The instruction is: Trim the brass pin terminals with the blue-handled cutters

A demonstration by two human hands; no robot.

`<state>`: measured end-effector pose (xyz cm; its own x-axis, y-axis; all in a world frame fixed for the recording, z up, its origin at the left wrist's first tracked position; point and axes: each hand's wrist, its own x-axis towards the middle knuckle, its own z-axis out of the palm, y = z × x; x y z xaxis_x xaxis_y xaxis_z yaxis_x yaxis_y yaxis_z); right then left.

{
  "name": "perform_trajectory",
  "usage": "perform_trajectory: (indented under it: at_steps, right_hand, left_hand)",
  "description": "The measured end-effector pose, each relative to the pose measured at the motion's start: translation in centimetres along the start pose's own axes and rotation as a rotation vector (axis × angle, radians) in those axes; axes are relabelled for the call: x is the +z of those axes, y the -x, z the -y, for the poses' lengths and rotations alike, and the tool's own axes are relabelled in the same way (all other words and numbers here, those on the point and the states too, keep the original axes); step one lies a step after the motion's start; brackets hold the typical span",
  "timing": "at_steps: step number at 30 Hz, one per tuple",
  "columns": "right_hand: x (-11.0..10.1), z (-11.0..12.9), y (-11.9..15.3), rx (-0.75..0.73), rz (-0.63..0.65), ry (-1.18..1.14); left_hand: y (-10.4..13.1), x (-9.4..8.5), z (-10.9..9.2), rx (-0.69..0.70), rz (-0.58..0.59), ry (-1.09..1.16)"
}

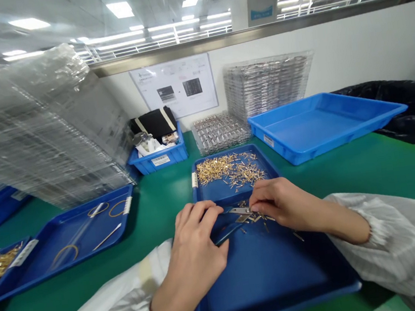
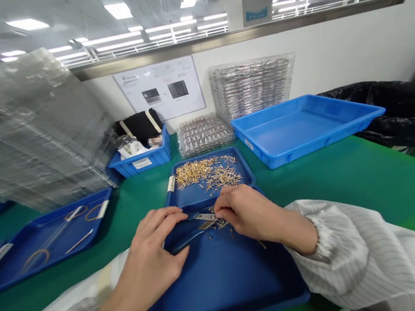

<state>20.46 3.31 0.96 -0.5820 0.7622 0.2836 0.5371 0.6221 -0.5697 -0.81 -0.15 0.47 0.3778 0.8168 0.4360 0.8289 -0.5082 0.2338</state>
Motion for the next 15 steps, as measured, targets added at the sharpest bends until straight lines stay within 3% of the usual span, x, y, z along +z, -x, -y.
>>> perform_trajectory:
  at_steps: [9,15]
  right_hand:
    - [0.2,0.4,0.0,0.052,-0.080,-0.096]
    - [0.3,1.2,-0.2,0.074,-0.264,-0.205]
  left_hand:
    - [0.1,0.0,-0.1,0.005,-0.029,0.022]
    - [0.2,-0.1,-0.4,0.053,-0.196,0.049]
